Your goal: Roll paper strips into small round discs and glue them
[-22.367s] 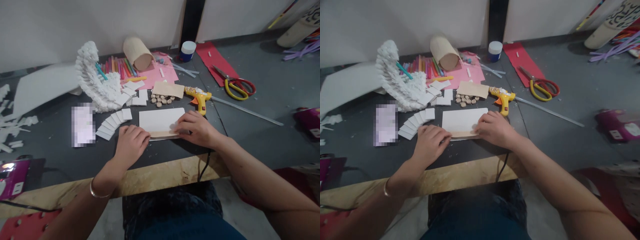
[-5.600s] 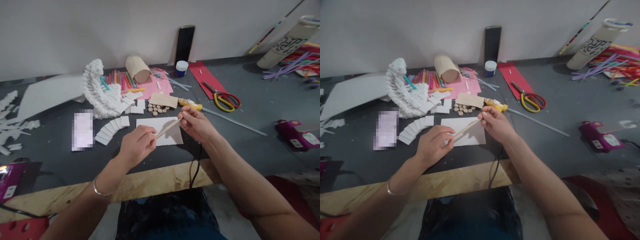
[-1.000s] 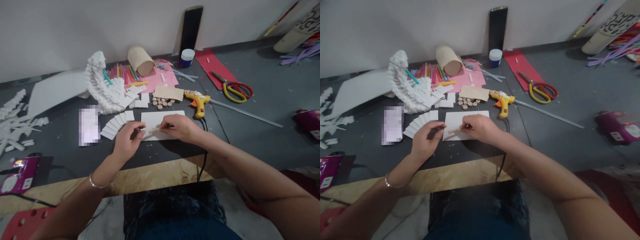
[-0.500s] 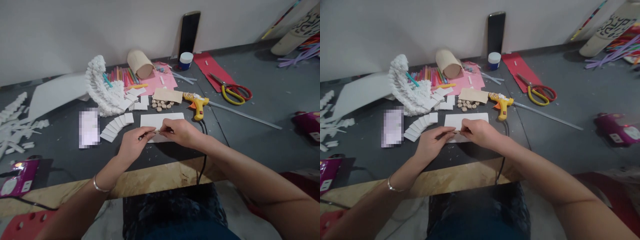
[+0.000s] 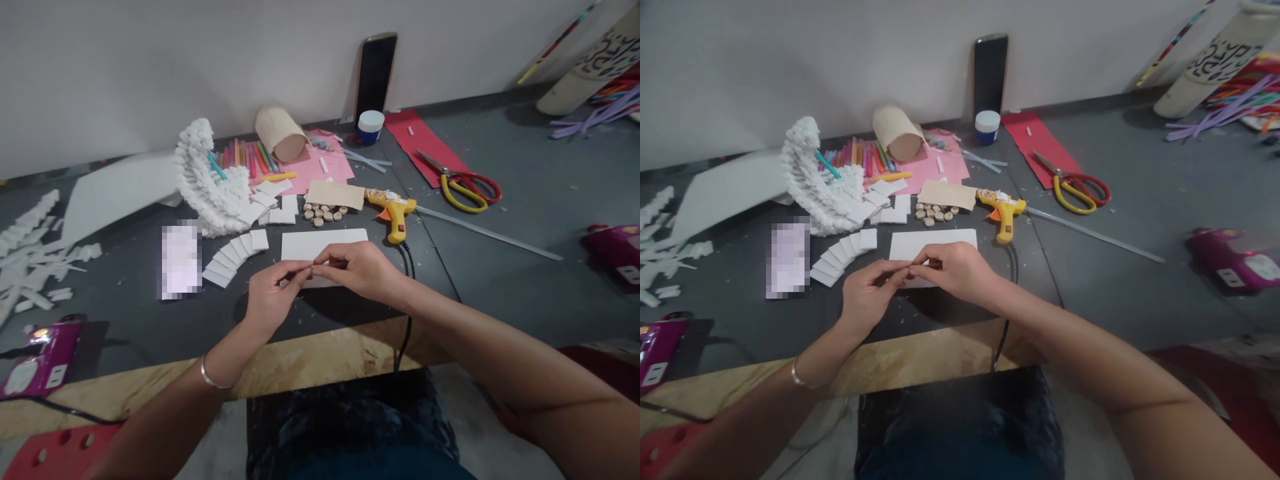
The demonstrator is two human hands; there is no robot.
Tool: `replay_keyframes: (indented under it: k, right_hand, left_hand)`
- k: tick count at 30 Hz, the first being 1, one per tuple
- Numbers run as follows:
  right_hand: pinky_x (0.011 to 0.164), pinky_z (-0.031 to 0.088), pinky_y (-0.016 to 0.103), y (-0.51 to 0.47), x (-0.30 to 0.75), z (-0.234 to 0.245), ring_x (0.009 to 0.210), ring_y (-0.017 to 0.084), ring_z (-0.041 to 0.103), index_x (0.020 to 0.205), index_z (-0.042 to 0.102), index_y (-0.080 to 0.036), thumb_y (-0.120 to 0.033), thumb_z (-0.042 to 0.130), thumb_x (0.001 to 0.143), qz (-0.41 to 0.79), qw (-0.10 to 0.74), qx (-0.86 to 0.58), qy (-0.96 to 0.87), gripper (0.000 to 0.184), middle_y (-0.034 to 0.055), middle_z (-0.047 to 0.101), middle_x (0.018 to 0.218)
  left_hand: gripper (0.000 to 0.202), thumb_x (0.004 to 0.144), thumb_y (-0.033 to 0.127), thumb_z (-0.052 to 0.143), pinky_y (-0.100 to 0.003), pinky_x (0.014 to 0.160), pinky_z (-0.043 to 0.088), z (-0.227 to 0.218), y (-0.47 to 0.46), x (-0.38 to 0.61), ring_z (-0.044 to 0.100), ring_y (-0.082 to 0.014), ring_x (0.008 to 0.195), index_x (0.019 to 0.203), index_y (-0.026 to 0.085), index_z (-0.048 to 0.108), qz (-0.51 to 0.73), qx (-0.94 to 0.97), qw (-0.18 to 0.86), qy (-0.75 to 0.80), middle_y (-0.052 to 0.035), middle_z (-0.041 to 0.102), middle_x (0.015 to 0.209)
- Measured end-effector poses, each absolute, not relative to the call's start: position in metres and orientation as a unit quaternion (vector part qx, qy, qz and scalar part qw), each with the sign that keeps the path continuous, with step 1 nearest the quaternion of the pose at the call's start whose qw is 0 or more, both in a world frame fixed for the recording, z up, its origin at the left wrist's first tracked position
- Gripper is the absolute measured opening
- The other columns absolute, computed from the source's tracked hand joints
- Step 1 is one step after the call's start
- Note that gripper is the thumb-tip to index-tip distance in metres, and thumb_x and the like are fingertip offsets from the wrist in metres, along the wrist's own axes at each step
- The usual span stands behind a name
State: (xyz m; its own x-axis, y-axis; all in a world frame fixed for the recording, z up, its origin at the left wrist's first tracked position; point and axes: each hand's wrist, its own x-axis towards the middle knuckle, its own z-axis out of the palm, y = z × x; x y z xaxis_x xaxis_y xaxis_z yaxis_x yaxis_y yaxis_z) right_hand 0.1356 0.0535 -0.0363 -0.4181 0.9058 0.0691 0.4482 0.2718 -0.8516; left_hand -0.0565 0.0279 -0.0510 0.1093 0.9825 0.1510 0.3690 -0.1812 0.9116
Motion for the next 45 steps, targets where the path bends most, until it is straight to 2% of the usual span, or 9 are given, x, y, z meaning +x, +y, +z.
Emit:
replay_keyframes:
  k: [3,6,8,12,18,29,35,41,45]
  right_hand:
    - [0.053,0.032,0.023,0.052,0.135,-0.036,0.052,0.008,0.045,0.085,0.074,-0.021,-0.038,0.063,0.085,0.375,0.295,-0.461,-0.748,0.02,-0.0032,0.061,0.06]
    - [0.051,0.029,0.023,0.05,0.134,-0.036,0.05,0.008,0.041,0.083,0.072,-0.021,-0.035,0.063,0.084,0.36,0.301,-0.469,-0.749,0.017,-0.0049,0.054,0.055]
    - [0.05,0.028,0.023,0.05,0.134,-0.036,0.049,0.008,0.038,0.082,0.071,-0.02,-0.035,0.062,0.084,0.353,0.305,-0.477,-0.745,0.017,-0.0058,0.05,0.052]
    - [0.05,0.027,0.023,0.05,0.136,-0.036,0.049,0.008,0.036,0.084,0.07,-0.021,-0.035,0.061,0.084,0.342,0.311,-0.495,-0.736,0.017,-0.0066,0.047,0.051]
    - [0.051,0.029,0.023,0.05,0.136,-0.034,0.049,0.008,0.039,0.087,0.074,-0.023,-0.04,0.062,0.084,0.3,0.296,-0.505,-0.753,0.02,-0.0052,0.052,0.053]
    - [0.054,0.031,0.022,0.051,0.136,-0.042,0.055,0.01,0.054,0.084,0.072,-0.022,-0.034,0.058,0.086,0.219,0.313,-0.503,-0.775,0.019,-0.0017,0.067,0.063]
    - [0.054,0.03,0.022,0.053,0.132,-0.05,0.053,0.009,0.053,0.082,0.071,-0.021,-0.031,0.058,0.084,0.219,0.31,-0.527,-0.76,0.016,-0.0019,0.068,0.065]
    - [0.055,0.032,0.022,0.055,0.134,-0.045,0.054,0.009,0.05,0.083,0.071,-0.02,-0.033,0.058,0.085,0.263,0.321,-0.537,-0.734,0.018,-0.0021,0.065,0.064]
    - [0.053,0.031,0.021,0.054,0.135,-0.042,0.051,0.008,0.044,0.083,0.072,-0.02,-0.035,0.059,0.085,0.308,0.321,-0.518,-0.73,0.02,-0.0035,0.058,0.058]
  left_hand:
    - [0.031,0.08,0.039,0.07,-0.026,0.066,0.059,-0.053,0.029,-0.056,0.071,-0.0155,0.07,0.104,0.019,0.069,0.429,0.6,0.424,0.526,-0.0047,0.075,0.082]
    - [0.028,0.077,0.041,0.073,-0.026,0.061,0.059,-0.053,0.032,-0.056,0.069,-0.0152,0.062,0.088,0.016,0.067,0.431,0.567,0.462,0.529,-0.0036,0.073,0.071]
    - [0.028,0.076,0.042,0.073,-0.026,0.06,0.059,-0.051,0.034,-0.056,0.069,-0.015,0.061,0.08,0.016,0.066,0.429,0.559,0.48,0.523,-0.0039,0.072,0.07]
    - [0.026,0.077,0.039,0.072,-0.027,0.065,0.061,-0.048,0.036,-0.058,0.071,-0.0165,0.069,0.087,0.016,0.067,0.418,0.555,0.514,0.502,-0.0055,0.074,0.076]
    - [0.022,0.081,0.038,0.069,-0.026,0.065,0.06,-0.042,0.038,-0.061,0.071,-0.0165,0.071,0.087,0.017,0.068,0.391,0.611,0.467,0.505,-0.0056,0.074,0.077]
    - [0.009,0.076,0.025,0.068,-0.022,0.059,0.052,-0.037,0.047,-0.042,0.068,-0.0137,0.064,0.073,0.017,0.066,0.404,0.624,0.378,0.552,-0.0011,0.072,0.069]
    - [0.01,0.08,0.027,0.065,-0.021,0.06,0.052,-0.048,0.043,-0.035,0.068,-0.0136,0.065,0.076,0.018,0.068,0.399,0.627,0.337,0.578,-0.0003,0.073,0.072]
    - [0.024,0.087,0.037,0.059,-0.022,0.058,0.056,-0.051,0.039,-0.038,0.067,-0.0127,0.064,0.097,0.019,0.07,0.396,0.624,0.393,0.547,-0.0026,0.074,0.084]
    - [0.023,0.082,0.039,0.066,-0.019,0.051,0.056,-0.05,0.044,-0.044,0.069,-0.0142,0.069,0.087,0.018,0.069,0.403,0.583,0.461,0.534,-0.0033,0.073,0.082]
